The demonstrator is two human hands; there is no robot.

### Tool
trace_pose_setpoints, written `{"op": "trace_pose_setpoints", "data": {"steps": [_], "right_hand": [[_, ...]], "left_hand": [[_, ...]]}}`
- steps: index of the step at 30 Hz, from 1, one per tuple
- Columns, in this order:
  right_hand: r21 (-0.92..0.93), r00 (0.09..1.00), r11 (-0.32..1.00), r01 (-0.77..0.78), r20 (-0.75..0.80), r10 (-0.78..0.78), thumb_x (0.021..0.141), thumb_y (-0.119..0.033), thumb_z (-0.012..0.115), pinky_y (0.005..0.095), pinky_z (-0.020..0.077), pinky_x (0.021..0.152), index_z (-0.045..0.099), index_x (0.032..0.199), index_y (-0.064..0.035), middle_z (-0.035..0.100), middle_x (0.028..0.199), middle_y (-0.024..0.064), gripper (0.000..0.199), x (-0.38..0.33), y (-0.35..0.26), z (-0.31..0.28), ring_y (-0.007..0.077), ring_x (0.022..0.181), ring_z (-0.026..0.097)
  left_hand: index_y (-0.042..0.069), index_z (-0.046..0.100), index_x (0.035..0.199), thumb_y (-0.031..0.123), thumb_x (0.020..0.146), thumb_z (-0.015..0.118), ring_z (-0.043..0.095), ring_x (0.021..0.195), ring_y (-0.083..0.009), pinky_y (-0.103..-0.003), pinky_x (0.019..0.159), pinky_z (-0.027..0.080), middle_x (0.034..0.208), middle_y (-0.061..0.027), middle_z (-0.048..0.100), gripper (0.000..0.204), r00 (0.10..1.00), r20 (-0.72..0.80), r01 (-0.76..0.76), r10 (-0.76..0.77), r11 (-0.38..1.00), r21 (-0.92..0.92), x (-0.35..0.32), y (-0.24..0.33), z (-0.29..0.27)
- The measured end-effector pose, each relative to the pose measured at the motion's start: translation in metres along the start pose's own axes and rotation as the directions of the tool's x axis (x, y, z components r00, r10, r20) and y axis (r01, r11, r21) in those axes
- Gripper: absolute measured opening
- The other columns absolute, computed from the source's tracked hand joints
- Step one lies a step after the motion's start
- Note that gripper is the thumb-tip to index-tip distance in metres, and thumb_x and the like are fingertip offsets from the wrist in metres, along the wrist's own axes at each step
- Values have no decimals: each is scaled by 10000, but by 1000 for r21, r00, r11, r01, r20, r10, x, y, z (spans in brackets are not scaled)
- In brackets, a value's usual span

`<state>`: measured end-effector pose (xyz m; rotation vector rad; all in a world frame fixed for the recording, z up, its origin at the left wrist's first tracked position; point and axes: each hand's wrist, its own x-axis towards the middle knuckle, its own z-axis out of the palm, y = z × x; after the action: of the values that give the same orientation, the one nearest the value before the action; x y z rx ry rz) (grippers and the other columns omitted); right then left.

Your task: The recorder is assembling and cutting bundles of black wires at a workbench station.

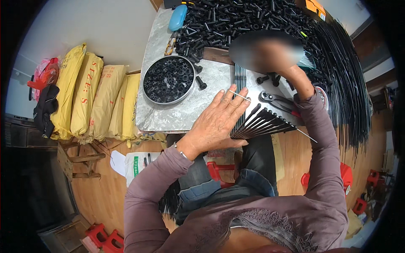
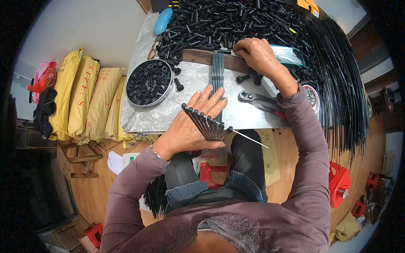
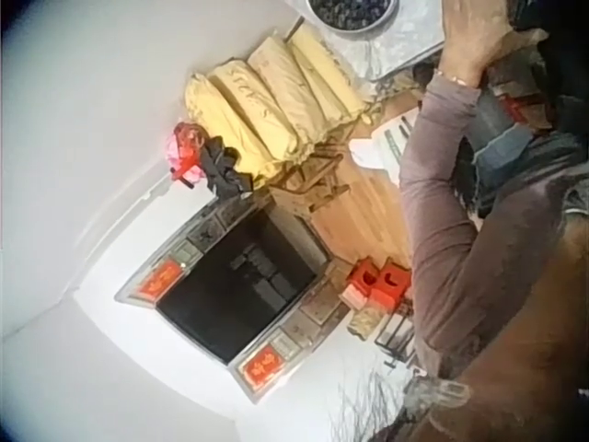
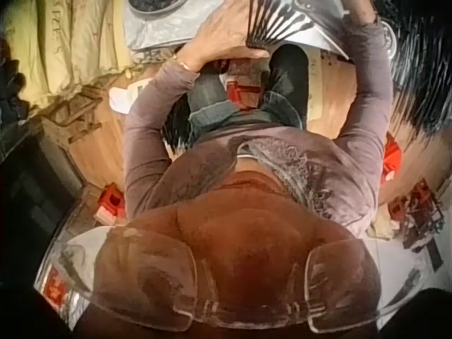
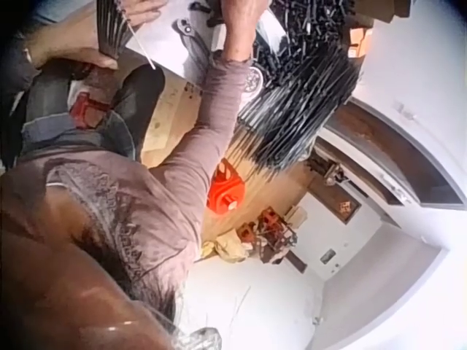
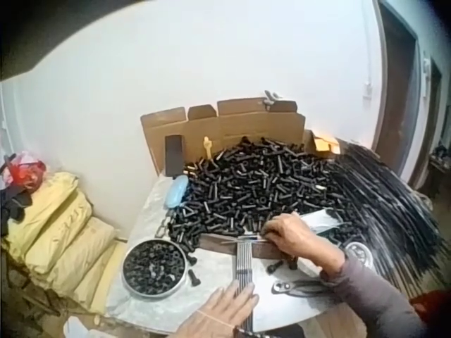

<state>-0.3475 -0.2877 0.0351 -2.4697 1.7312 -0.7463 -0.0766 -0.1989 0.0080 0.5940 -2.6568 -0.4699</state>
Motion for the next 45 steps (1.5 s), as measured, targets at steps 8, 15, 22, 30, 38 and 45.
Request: {"op": "trace_pose_setpoints", "data": {"steps": [8,15,22,30,38,45], "right_hand": [[-13,999,999,30,-15,-30,817,-122,607,403,486,738,689,891,-47,673,843,99,133,14,-14,11,293,828,633],[-138,921,923,360,-103,-375,697,-5,637,390,431,839,670,986,-129,623,1059,68,317,-13,-48,-7,279,1018,559],[-371,814,741,560,80,-575,774,-208,593,436,340,930,611,1068,-141,569,1177,26,302,-25,-72,-1,253,1190,457],[875,766,244,-418,484,-423,934,-193,582,276,508,765,597,1101,-3,662,876,28,253,-97,-210,-74,112,799,610],[494,244,498,-713,840,-484,914,-145,589,271,515,647,584,898,23,669,732,63,169,-133,-136,9,131,658,626],[410,-118,803,-432,857,-501,914,-184,587,331,548,627,600,993,32,684,792,106,230,-163,-182,51,195,656,643]], "left_hand": [[56,356,1403,448,600,809,229,1395,-378,-487,1125,231,1501,-156,282,1002,1000,-5,-10,10,1000,1,3,0,0],[-2,377,1377,490,635,776,238,1384,-399,-498,1125,221,1472,-194,309,976,1000,11,-30,30,999,36,3,-2,-2],[166,622,1152,327,750,733,282,1372,-377,-526,1110,214,1442,-60,413,447,969,7,-246,246,967,62,-2,-2,-23],[-53,614,1154,221,928,491,571,1137,-242,-342,966,439,1329,-195,517,376,757,-610,-261,234,964,46,17,82,-209],[-29,698,906,77,768,713,667,758,-183,-320,682,523,900,-131,704,175,838,220,546,-499,765,-342,-114,107,-87],[-71,609,1071,200,904,606,662,747,-195,-294,670,509,882,-140,679,318,667,644,676,-375,668,-311,-115,117,8]]}}
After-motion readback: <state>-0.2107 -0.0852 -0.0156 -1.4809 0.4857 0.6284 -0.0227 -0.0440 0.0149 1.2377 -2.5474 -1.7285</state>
